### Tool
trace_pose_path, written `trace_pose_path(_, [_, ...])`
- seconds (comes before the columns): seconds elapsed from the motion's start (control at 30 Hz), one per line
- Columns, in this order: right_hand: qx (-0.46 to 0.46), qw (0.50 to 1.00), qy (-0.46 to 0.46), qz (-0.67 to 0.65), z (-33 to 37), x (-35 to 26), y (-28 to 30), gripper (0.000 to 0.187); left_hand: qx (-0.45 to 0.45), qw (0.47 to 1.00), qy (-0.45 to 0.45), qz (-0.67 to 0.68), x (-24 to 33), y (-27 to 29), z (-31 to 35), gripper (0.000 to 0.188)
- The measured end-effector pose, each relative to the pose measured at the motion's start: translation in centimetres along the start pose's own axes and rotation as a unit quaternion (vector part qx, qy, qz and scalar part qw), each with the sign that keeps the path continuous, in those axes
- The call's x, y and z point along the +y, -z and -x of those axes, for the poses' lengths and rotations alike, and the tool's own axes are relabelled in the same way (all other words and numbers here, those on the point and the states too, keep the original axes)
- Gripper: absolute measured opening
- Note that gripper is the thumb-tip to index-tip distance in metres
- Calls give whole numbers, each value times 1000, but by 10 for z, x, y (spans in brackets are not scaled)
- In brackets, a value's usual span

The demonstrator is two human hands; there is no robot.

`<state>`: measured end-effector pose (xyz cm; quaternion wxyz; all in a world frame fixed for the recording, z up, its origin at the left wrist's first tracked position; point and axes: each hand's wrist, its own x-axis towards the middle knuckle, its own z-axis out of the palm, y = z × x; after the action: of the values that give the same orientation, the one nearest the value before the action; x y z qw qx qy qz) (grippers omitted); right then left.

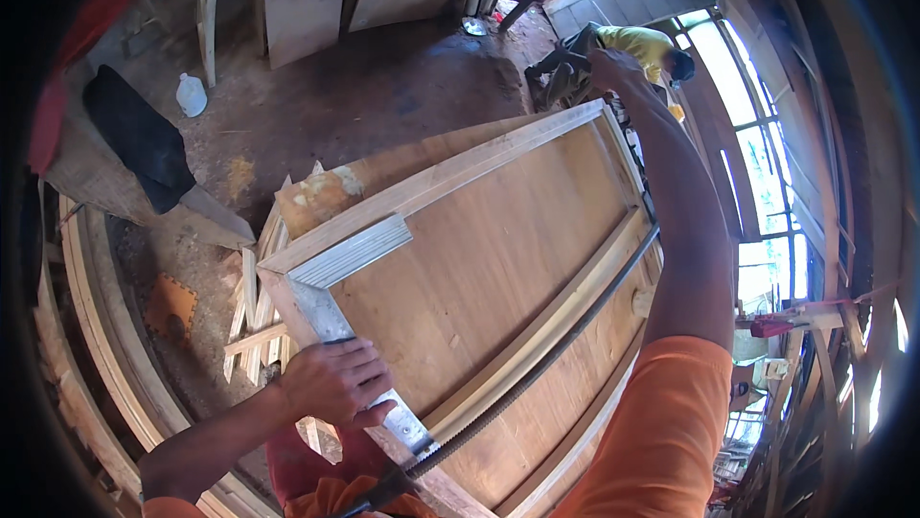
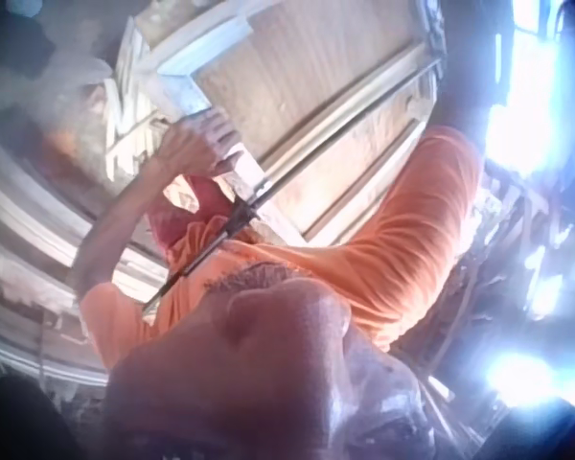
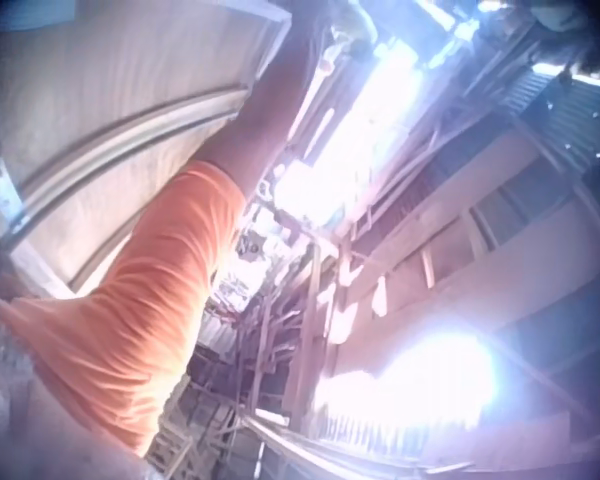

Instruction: The person aligns a wooden frame by checking its corners with a square ruler, tapping the wood with a hammer, and tightening a bar clamp across the assembly.

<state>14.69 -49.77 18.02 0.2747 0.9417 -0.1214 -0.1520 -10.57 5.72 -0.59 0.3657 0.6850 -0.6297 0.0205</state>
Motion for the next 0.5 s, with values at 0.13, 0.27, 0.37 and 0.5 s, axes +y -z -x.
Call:
trace_pose_path(0.13, [-15, 999, -43, 24, -31, 15, -44, 38, 9, 1000, -9, -14, 0, -1, -1, 33])
trace_pose_path(0.27, [-45, 994, 28, 96, -69, 29, -55, 38, 2, 1000, -3, -20, -1, 0, -2, 32])
trace_pose_path(0.37, [54, 989, 53, 127, -104, 21, -13, 38, -23, 1000, -4, -16, -2, -1, 0, 33])
trace_pose_path(0.5, [275, 959, 54, 50, -99, -6, 52, 35, -5, 1000, -10, -16, 0, -3, 2, 33])
